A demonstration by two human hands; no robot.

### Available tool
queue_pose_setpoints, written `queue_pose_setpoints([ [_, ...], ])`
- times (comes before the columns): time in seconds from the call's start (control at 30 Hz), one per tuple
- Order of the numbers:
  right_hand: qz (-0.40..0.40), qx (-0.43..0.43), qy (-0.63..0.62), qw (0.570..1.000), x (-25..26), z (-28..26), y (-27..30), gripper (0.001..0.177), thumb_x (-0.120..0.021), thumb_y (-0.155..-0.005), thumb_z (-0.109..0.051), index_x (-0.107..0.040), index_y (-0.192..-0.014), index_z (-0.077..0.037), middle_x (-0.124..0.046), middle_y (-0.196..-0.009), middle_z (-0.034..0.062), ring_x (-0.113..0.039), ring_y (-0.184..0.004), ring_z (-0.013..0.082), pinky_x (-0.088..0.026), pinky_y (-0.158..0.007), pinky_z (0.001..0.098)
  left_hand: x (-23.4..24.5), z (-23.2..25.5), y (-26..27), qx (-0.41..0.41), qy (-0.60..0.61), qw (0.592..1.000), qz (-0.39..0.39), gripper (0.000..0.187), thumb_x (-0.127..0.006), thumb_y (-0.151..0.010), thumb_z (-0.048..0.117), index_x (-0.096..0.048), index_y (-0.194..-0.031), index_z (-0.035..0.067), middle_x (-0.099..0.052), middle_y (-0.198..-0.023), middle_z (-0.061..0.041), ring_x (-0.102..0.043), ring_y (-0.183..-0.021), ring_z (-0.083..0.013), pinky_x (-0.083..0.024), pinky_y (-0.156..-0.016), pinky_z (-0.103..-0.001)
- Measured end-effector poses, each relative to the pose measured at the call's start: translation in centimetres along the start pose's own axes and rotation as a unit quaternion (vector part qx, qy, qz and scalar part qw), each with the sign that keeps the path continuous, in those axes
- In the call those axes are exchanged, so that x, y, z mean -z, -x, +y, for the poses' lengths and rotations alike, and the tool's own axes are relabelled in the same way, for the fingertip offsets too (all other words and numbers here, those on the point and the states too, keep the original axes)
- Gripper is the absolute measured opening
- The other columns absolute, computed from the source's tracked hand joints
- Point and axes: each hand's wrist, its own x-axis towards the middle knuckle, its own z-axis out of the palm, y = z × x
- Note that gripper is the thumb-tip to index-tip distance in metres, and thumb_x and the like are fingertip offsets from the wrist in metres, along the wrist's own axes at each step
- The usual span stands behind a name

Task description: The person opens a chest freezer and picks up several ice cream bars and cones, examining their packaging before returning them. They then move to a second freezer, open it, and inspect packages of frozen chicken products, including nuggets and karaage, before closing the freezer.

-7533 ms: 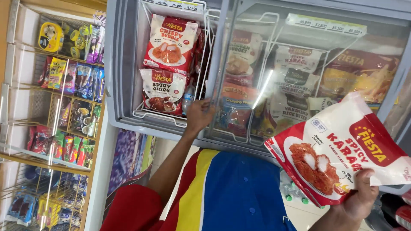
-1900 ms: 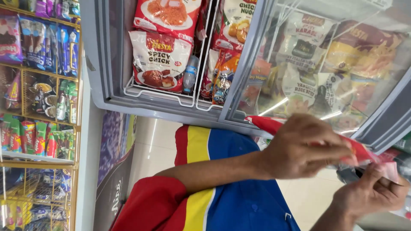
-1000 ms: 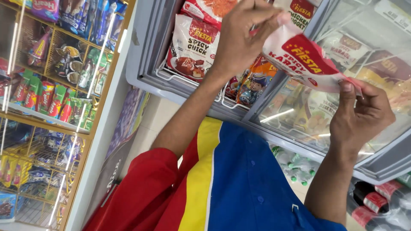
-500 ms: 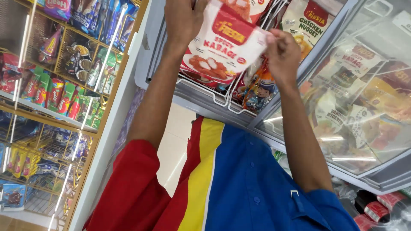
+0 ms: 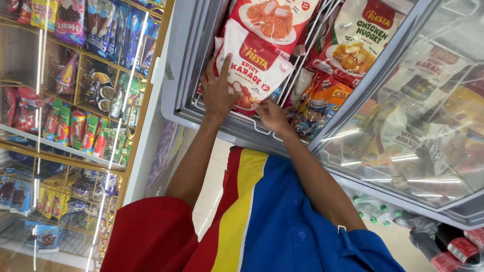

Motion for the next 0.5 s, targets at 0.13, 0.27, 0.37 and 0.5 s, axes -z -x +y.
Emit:
queue_pose_setpoints([
  [0.13, 0.028, 0.054, -0.029, 0.998, -0.4, 2.6, -0.6, 0.057, -0.061, -0.106, -0.050, -0.057, -0.142, -0.005, -0.071, -0.126, 0.0169, -0.069, -0.115, 0.0355, -0.059, -0.093, 0.0468, -0.4, -0.7, 1.4, 0.054, -0.036, 0.994, -0.083, 0.121, -0.094, -0.077, 0.026, -0.012, -0.166, 0.041, -0.016, -0.163, -0.016, -0.038, -0.137, -0.0562, -0.050, -0.098, -0.074],
  [0.27, 0.083, 0.095, -0.038, 0.991, -0.4, 1.2, 0.3, 0.051, -0.060, -0.109, -0.040, -0.058, -0.141, -0.001, -0.070, -0.125, 0.0238, -0.069, -0.112, 0.0399, -0.059, -0.089, 0.0502, -1.3, 1.2, 1.0, 0.088, -0.052, 0.993, -0.057, 0.120, -0.095, -0.076, 0.038, -0.016, -0.166, 0.033, -0.018, -0.159, -0.020, -0.039, -0.136, -0.0575, -0.045, -0.101, -0.077],
  [0.37, 0.081, 0.096, -0.036, 0.991, 0.3, 0.7, 0.1, 0.054, -0.057, -0.110, -0.042, -0.055, -0.144, -0.001, -0.068, -0.129, 0.0251, -0.068, -0.115, 0.0411, -0.059, -0.091, 0.0505, -2.4, 3.1, -0.6, -0.175, -0.120, 0.973, 0.094, 0.085, -0.033, -0.102, 0.074, -0.024, -0.166, 0.019, -0.020, -0.167, -0.020, -0.022, -0.154, -0.0477, -0.035, -0.117, -0.068],
  [0.5, 0.055, 0.107, -0.016, 0.993, 2.5, 1.2, 2.6, 0.050, -0.062, -0.107, -0.040, -0.060, -0.143, -0.006, -0.071, -0.125, 0.0220, -0.072, -0.109, 0.0370, -0.061, -0.086, 0.0468, -2.1, 4.0, -1.0, -0.160, -0.171, 0.972, 0.013, 0.099, -0.069, -0.087, 0.078, -0.026, -0.165, 0.035, -0.006, -0.173, -0.014, 0.000, -0.157, -0.0486, -0.011, -0.115, -0.081],
])
